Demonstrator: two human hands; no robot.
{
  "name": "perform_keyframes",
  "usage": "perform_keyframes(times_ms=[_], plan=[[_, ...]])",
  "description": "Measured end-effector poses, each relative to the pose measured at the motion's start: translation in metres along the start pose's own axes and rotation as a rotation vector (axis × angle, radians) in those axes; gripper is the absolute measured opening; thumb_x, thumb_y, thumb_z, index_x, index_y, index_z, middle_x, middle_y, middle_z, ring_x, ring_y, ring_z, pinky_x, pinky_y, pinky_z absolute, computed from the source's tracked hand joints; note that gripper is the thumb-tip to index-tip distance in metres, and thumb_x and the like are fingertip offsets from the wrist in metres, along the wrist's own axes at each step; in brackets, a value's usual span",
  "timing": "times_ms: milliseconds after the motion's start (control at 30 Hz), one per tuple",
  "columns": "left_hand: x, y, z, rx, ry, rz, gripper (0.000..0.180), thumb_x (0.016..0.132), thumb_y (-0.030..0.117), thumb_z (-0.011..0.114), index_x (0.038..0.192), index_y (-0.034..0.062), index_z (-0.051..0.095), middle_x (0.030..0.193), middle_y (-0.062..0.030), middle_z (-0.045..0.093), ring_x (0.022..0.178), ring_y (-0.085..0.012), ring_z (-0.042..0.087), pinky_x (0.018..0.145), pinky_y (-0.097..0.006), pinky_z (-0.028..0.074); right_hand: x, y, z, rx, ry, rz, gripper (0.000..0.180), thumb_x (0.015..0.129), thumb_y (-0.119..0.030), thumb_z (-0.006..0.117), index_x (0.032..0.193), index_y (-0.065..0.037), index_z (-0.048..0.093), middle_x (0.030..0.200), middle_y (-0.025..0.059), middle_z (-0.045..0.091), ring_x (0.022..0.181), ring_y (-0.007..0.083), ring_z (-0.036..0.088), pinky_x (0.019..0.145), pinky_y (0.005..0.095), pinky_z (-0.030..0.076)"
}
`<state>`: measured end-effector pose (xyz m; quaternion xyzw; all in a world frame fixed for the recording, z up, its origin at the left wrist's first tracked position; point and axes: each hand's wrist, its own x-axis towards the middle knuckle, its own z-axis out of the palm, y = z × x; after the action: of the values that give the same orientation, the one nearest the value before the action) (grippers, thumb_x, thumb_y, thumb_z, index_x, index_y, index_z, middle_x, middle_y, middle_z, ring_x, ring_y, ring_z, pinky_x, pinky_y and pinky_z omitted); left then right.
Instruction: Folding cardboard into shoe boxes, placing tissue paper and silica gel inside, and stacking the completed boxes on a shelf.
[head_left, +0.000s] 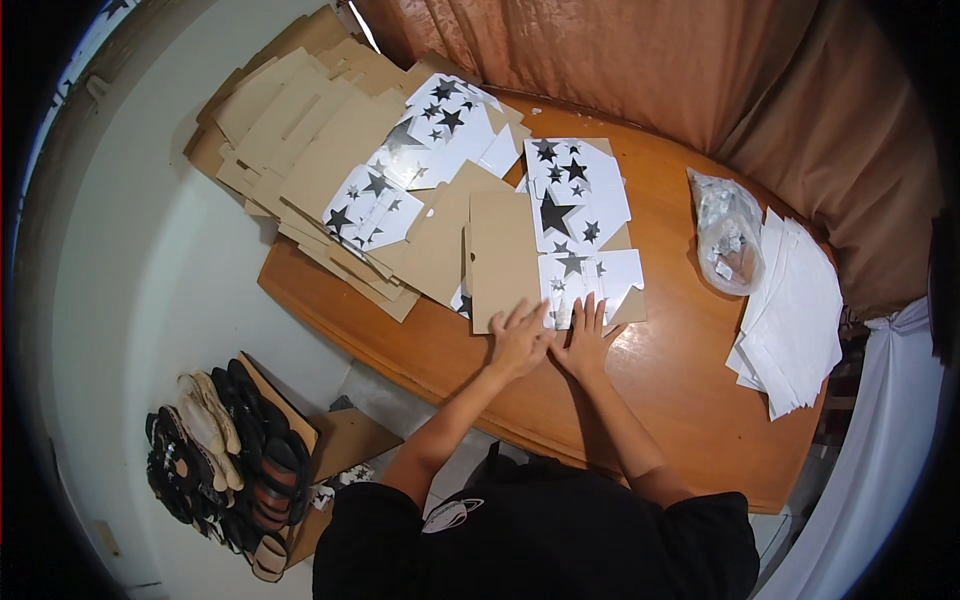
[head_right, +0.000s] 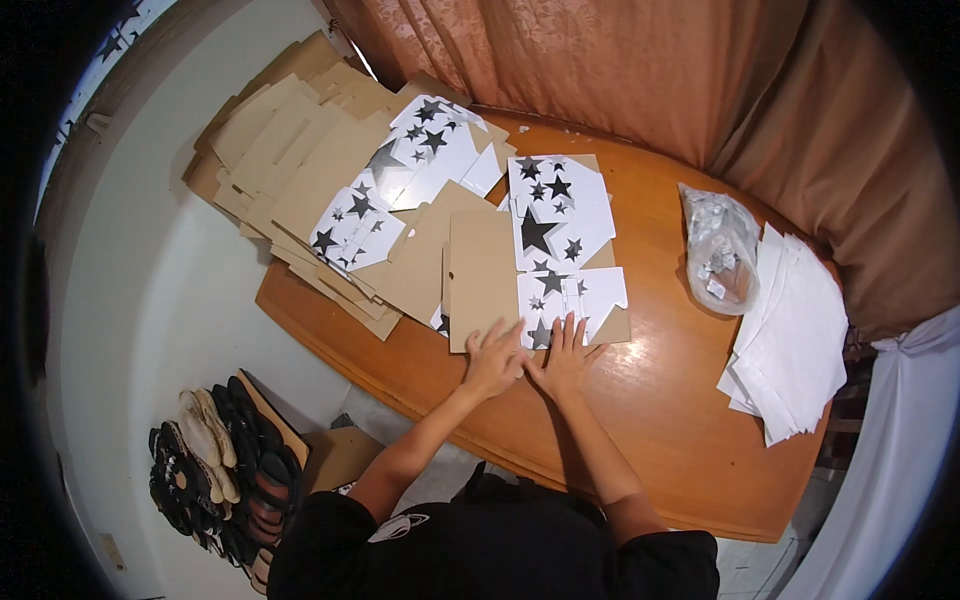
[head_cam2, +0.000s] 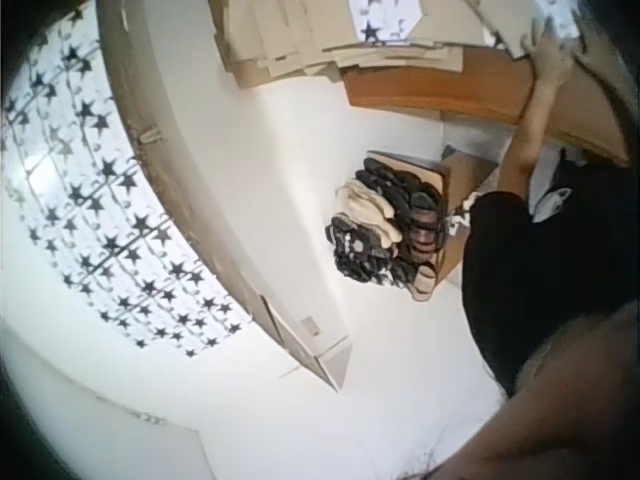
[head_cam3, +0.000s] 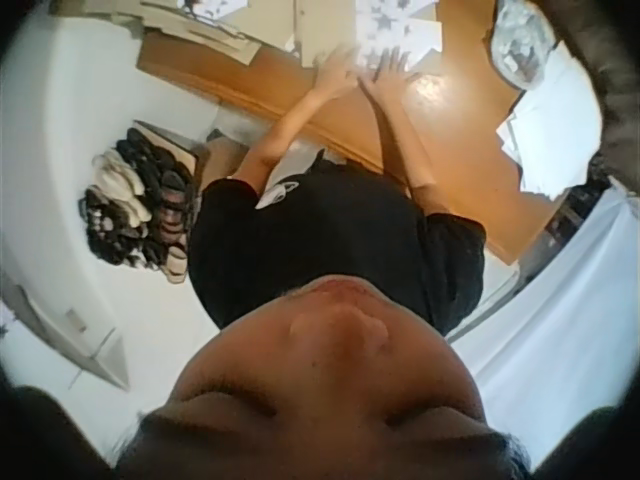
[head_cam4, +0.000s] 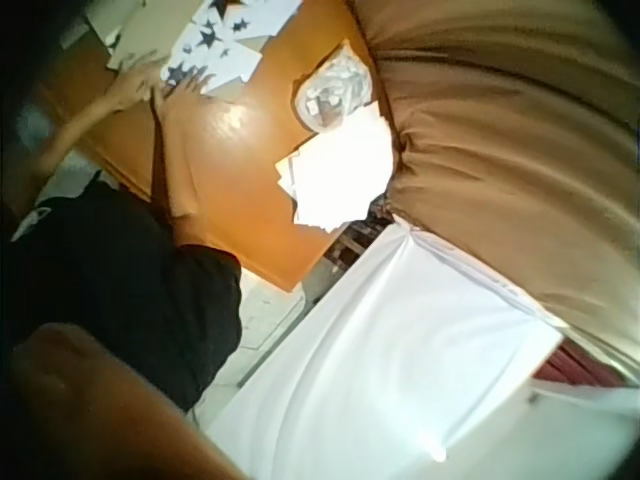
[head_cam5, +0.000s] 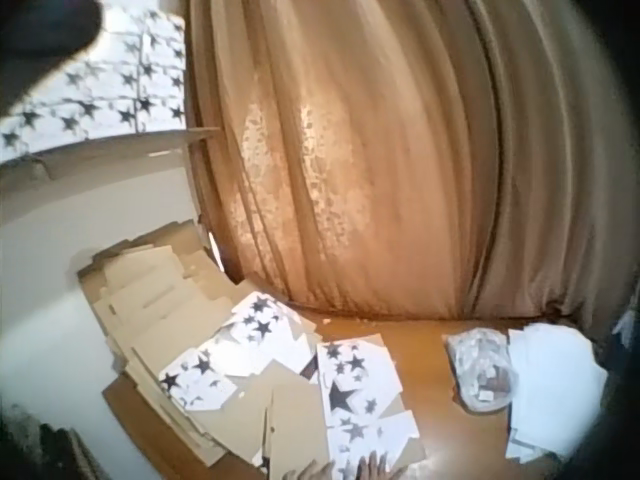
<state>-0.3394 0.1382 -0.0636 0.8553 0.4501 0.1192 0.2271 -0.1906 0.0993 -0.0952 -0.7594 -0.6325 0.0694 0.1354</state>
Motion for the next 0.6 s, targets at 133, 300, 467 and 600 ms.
perform_keyframes(times_ms=[133, 300, 467, 600], plan=[[0.002, -0.031, 0.008, 0.199, 0.529, -0.274, 0.061, 0.085, 0.029, 0.048, 0.135, 0.0, 0.026, 0.137, -0.0226, 0.029, 0.128, -0.0341, 0.026, 0.099, -0.059, 0.013, 0.009, -0.022, -0.02, 0.102, -0.1, 0.154, 0.097, 0.07, -0.067, 0.049, 0.135, 0.002, 0.024, 0.141, 0.0276, 0.014, 0.132, 0.0437, 0.006, 0.093, 0.0705, 0.001], [0.005, -0.076, 0.009, -0.304, 0.865, -0.803, 0.063, 0.087, 0.021, 0.049, 0.135, -0.0058, 0.018, 0.138, -0.0247, 0.023, 0.128, -0.034, 0.023, 0.103, -0.046, 0.02, 0.026, -0.031, 0.003, 0.039, 0.011, 0.123, 0.086, 0.078, -0.055, 0.051, 0.135, 0.003, 0.023, 0.136, 0.0357, 0.016, 0.12, 0.0624, 0.008, 0.093, 0.0706, 0.009], [0.017, -0.091, -0.001, -1.152, 1.076, -0.716, 0.053, 0.085, 0.009, 0.054, 0.128, -0.0099, 0.029, 0.114, -0.0207, 0.051, 0.101, -0.0237, 0.053, 0.083, -0.031, 0.043, 0.032, -0.037, 0.013, -0.06, -0.024, 0.089, 0.074, 0.082, -0.046, 0.049, 0.136, -0.002, 0.024, 0.133, 0.0383, 0.018, 0.115, 0.0668, 0.014, 0.089, 0.0722, 0.019], [0.018, -0.101, -0.007, -0.926, 0.905, -0.71, 0.028, 0.086, 0.006, 0.053, 0.109, -0.006, 0.044, 0.099, -0.0106, 0.054, 0.086, -0.0156, 0.053, 0.075, -0.026, 0.043, 0.038, -0.034, 0.05, -0.233, 0.071, 0.021, 0.061, 0.084, -0.028, 0.048, 0.137, -0.006, 0.025, 0.129, 0.0388, 0.025, 0.106, 0.0682, 0.027, 0.08, 0.0709, 0.031]])
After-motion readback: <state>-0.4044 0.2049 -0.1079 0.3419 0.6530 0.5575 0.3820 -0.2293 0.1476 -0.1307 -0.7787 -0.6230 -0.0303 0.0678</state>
